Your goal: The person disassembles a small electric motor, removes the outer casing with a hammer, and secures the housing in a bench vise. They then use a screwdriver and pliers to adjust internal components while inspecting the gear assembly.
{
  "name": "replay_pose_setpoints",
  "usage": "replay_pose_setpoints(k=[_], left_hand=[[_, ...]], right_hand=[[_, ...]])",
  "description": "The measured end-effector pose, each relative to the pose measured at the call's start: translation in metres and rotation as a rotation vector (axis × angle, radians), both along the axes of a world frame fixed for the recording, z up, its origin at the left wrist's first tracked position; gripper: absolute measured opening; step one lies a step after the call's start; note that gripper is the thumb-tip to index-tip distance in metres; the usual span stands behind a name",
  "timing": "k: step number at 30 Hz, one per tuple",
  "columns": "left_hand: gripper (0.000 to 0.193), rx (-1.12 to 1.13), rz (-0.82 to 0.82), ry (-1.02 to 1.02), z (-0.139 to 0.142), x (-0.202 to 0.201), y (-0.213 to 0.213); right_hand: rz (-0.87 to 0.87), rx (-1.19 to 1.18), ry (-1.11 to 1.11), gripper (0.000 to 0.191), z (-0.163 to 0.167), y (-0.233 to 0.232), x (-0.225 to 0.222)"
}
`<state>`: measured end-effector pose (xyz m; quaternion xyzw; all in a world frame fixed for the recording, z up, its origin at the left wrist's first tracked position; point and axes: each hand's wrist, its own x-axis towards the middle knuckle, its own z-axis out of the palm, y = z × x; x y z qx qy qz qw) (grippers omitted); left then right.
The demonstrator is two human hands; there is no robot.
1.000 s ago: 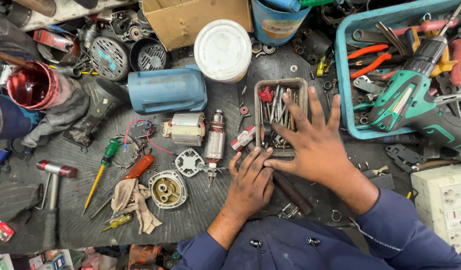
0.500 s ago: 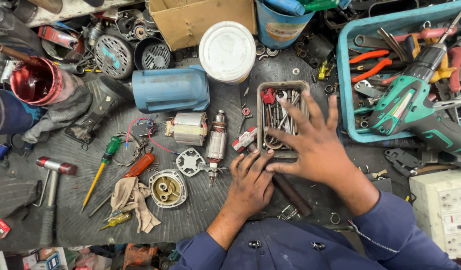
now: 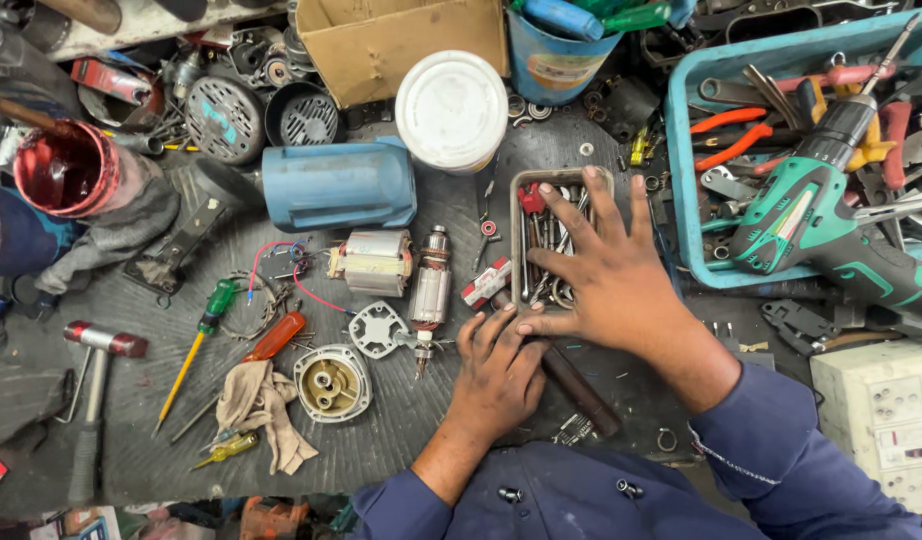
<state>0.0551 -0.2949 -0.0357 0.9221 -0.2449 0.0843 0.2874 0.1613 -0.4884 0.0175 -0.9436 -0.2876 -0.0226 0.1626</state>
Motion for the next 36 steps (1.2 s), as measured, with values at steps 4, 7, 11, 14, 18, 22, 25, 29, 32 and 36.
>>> replay_pose_setpoints(k=[4, 7, 11, 14, 18, 22, 25, 29, 32, 36], left_hand=[[0.03, -0.004, 0.007, 0.002, -0.001, -0.001, 0.0], [0.032, 0.009, 0.006, -0.015, -0.001, -0.002, 0.002], [0.031, -0.01, 0.01, -0.004, -0.001, -0.003, 0.003], [0.031, -0.015, 0.004, -0.001, 0.0, -0.002, 0.003], [0.027, -0.037, -0.016, 0.01, 0.003, -0.001, 0.004], [0.029, -0.038, -0.015, 0.019, 0.005, 0.0, 0.005], [0.029, -0.045, -0.011, 0.032, 0.004, 0.0, 0.005], [0.029, -0.038, -0.011, 0.016, 0.001, 0.001, 0.003], [0.03, -0.034, -0.014, 0.031, 0.001, 0.0, 0.003], [0.031, -0.036, -0.017, 0.036, 0.002, 0.0, 0.004]], right_hand=[[-0.028, -0.035, -0.022, 0.082, -0.002, 0.001, -0.002], [-0.057, -0.032, -0.029, 0.082, -0.003, 0.0, -0.005], [-0.098, -0.087, 0.004, 0.079, -0.006, 0.001, -0.008], [-0.09, -0.003, -0.006, 0.078, -0.008, 0.0, -0.01], [-0.103, 0.062, 0.009, 0.069, -0.009, 0.0, -0.013], [-0.196, 0.02, 0.022, 0.038, -0.006, 0.004, -0.013], [-0.182, 0.028, 0.014, 0.029, -0.003, 0.007, -0.009], [-0.154, 0.017, 0.039, 0.034, -0.003, 0.012, -0.003], [-0.18, -0.037, 0.031, 0.03, -0.003, 0.017, -0.003], [-0.136, -0.137, 0.03, 0.015, -0.003, 0.024, -0.004]])
